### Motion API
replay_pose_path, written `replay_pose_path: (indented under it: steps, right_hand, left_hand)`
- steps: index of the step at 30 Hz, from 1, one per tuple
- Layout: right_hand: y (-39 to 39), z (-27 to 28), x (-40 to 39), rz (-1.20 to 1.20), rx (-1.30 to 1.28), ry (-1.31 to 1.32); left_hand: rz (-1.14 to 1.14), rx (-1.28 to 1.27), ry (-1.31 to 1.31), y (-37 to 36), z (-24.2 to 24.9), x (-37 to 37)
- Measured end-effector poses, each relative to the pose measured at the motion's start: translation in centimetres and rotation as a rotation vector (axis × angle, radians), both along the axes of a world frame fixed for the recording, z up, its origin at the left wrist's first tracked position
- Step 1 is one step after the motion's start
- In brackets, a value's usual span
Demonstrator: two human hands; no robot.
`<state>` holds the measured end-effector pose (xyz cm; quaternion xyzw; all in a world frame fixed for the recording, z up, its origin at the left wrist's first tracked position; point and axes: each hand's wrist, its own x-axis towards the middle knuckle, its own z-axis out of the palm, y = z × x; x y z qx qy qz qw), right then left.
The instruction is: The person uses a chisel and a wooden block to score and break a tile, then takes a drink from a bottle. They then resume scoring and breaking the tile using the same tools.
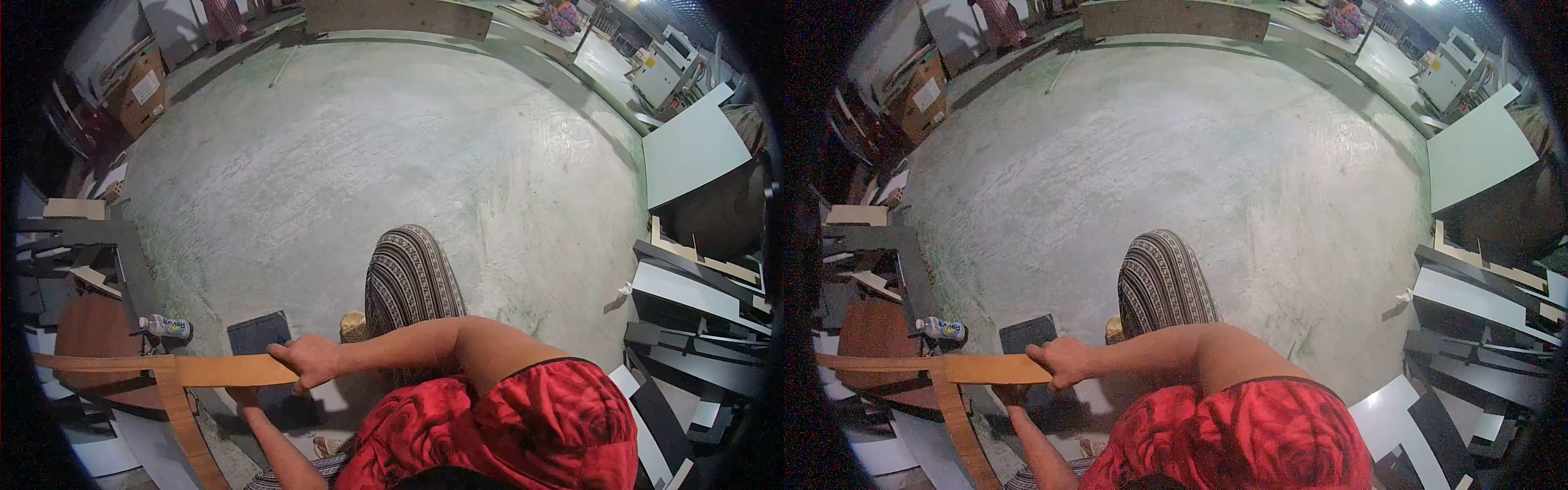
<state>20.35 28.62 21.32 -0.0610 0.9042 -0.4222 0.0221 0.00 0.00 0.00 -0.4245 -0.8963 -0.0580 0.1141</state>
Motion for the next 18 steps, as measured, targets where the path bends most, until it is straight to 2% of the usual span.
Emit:
replay_pose_path:
  steps: [2, 3, 5, 8, 9, 11, 12, 14, 15, 17, 18]
  right_hand:
    - [0.1, 0.2, 0.0, -0.060, -0.101, 0.078]
    - [-0.3, 0.0, -0.3, -0.064, -0.116, 0.079]
    - [0.2, -1.4, -0.4, -0.038, 0.053, -0.143]
    - [0.6, -1.6, 0.2, -0.046, 0.031, -0.111]
    - [0.4, -1.3, 0.0, -0.040, 0.028, -0.108]
    - [0.1, -0.5, -0.1, -0.060, -0.056, 0.073]
    - [-0.1, -0.1, 0.0, -0.057, -0.061, 0.072]
    - [-0.3, 0.5, 0.0, -0.075, -0.084, 0.114]
    - [-0.3, 0.2, -0.1, -0.074, -0.087, 0.115]
    - [-0.2, -1.0, -0.6, 0.001, 0.056, -0.145]
    - [0.0, -1.0, -0.5, 0.011, 0.055, -0.145]
  left_hand:
    - [0.151, -0.047, -0.032, 1.3, 1.9, 1.3]
    - [0.147, -0.063, -0.029, 2.0, 4.5, 2.4]
    - [0.594, 1.405, -1.282, 5.2, 7.0, 5.6]
    - [0.600, 1.285, -1.209, 5.0, 5.8, 5.5]
    - [0.604, 1.286, -1.202, 3.1, 1.9, 2.3]
    - [0.198, 1.112, -1.203, -1.8, -5.9, -1.8]
    - [0.204, 1.110, -1.202, -1.7, -4.5, -1.4]
    - [-0.092, 0.058, 0.267, -0.7, 0.0, -0.2]
    - [-0.092, 0.055, 0.268, -0.7, -0.8, -0.5]
    - [0.401, 0.653, -0.832, -1.4, -4.4, -1.3]
    - [0.411, 0.656, -0.829, -1.3, -4.4, -1.2]
